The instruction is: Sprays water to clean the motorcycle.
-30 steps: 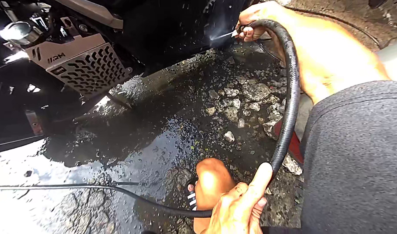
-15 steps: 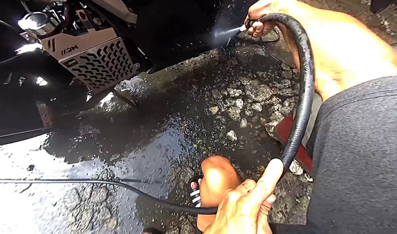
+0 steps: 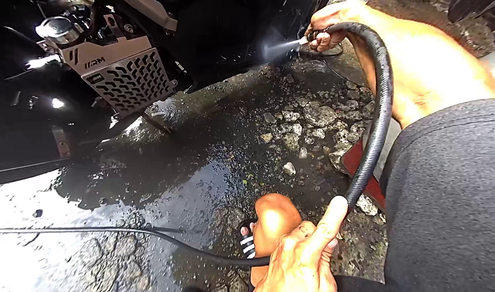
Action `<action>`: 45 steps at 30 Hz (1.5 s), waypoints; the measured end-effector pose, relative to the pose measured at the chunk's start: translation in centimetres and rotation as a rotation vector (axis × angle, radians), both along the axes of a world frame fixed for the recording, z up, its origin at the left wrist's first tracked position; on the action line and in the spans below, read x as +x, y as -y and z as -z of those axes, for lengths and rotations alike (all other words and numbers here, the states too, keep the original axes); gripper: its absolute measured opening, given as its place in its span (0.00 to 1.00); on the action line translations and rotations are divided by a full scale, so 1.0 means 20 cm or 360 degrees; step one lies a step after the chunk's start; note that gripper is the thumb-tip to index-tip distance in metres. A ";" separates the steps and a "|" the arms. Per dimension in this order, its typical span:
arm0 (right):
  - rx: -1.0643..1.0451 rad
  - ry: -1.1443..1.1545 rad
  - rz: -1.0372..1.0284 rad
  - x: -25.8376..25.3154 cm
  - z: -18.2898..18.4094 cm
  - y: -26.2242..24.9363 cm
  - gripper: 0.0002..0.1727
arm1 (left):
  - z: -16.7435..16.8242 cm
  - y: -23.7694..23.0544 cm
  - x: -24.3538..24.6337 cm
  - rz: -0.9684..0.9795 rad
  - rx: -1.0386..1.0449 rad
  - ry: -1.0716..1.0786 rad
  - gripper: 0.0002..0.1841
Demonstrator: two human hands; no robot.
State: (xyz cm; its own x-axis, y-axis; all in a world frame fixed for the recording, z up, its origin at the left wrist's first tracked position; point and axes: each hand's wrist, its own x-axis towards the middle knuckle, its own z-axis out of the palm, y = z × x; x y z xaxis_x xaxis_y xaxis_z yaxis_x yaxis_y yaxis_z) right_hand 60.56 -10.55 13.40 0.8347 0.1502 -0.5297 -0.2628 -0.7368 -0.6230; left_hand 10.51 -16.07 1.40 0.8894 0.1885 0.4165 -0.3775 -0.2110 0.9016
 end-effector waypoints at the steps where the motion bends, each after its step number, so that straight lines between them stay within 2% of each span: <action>1: 0.0018 0.0021 0.0108 -0.02 0.01 0.05 0.11 | 0.02 -0.01 0.00 -0.0050 0.0048 -0.0008 0.24; 3: 0.0127 0.0053 0.0300 0.00 0.07 0.16 0.09 | 0.07 -0.02 0.02 -0.0155 0.0177 0.0002 0.24; 5: 0.0308 0.0026 0.0309 0.01 0.15 0.28 0.12 | 0.10 -0.03 0.03 -0.0206 0.0322 0.0003 0.25; 7: 0.0548 -0.0031 0.0364 0.00 0.21 0.36 0.12 | 0.10 -0.10 0.04 -0.0228 0.0422 -0.0073 0.26; 9: 0.0640 -0.0028 0.0423 0.00 0.21 0.43 0.10 | 0.13 -0.19 0.07 -0.0276 0.0496 -0.0167 0.26; 12: 0.0659 -0.0003 0.0482 0.00 0.18 0.51 0.11 | 0.24 -0.29 0.11 -0.0352 0.0693 -0.0260 0.27; 14: 0.0780 -0.0078 0.0484 -0.01 0.22 0.56 0.11 | 0.38 -0.34 0.12 -0.0317 0.0801 -0.0311 0.30; 17: 0.0971 -0.0181 0.0485 -0.12 0.35 0.53 0.07 | 0.67 -0.43 0.06 -0.0036 0.0824 -0.0573 0.29; 19: 0.1096 -0.0366 0.0316 -0.24 0.52 0.50 0.05 | 0.83 -0.44 0.00 0.0326 0.0890 -0.1014 0.31; 22: 0.1122 -0.0551 -0.0072 -0.49 0.79 0.38 0.20 | 0.94 -0.45 -0.08 0.0851 0.1237 -0.1611 0.29; 24: 0.1075 -0.0702 -0.0188 -0.70 0.91 0.24 0.28 | 0.90 -0.52 -0.11 0.0876 0.1377 -0.1931 0.24; 26: 0.1093 -0.0837 -0.0222 -0.91 0.97 0.11 0.27 | 0.76 -0.73 -0.12 0.0637 0.1318 -0.2194 0.25; 28: 0.1174 -0.0915 -0.0198 -1.09 0.95 -0.01 0.26 | 0.63 -1.03 -0.16 0.0151 0.1165 -0.2218 0.25; 32: 0.1234 -0.0891 -0.0434 -1.34 0.79 -0.21 0.28 | 0.44 -1.56 -0.31 -0.0839 0.1034 -0.1739 0.23; 35: 0.1015 -0.0703 -0.0753 -1.46 0.71 -0.30 0.31 | 0.30 -1.70 -0.37 -0.1362 0.0711 -0.1528 0.22; 37: 0.0836 -0.0512 -0.0905 -1.47 0.68 -0.34 0.31 | 0.31 -1.73 -0.43 -0.1520 0.0420 -0.1456 0.21; 40: 0.0552 -0.0302 -0.1149 -1.54 0.61 -0.37 0.31 | 0.43 -1.79 -0.56 -0.1636 -0.0034 -0.1386 0.21; 45: 0.0268 -0.0191 -0.1463 -1.87 0.52 -0.41 0.32 | 0.60 -1.94 -0.68 -0.1892 -0.0847 -0.1098 0.23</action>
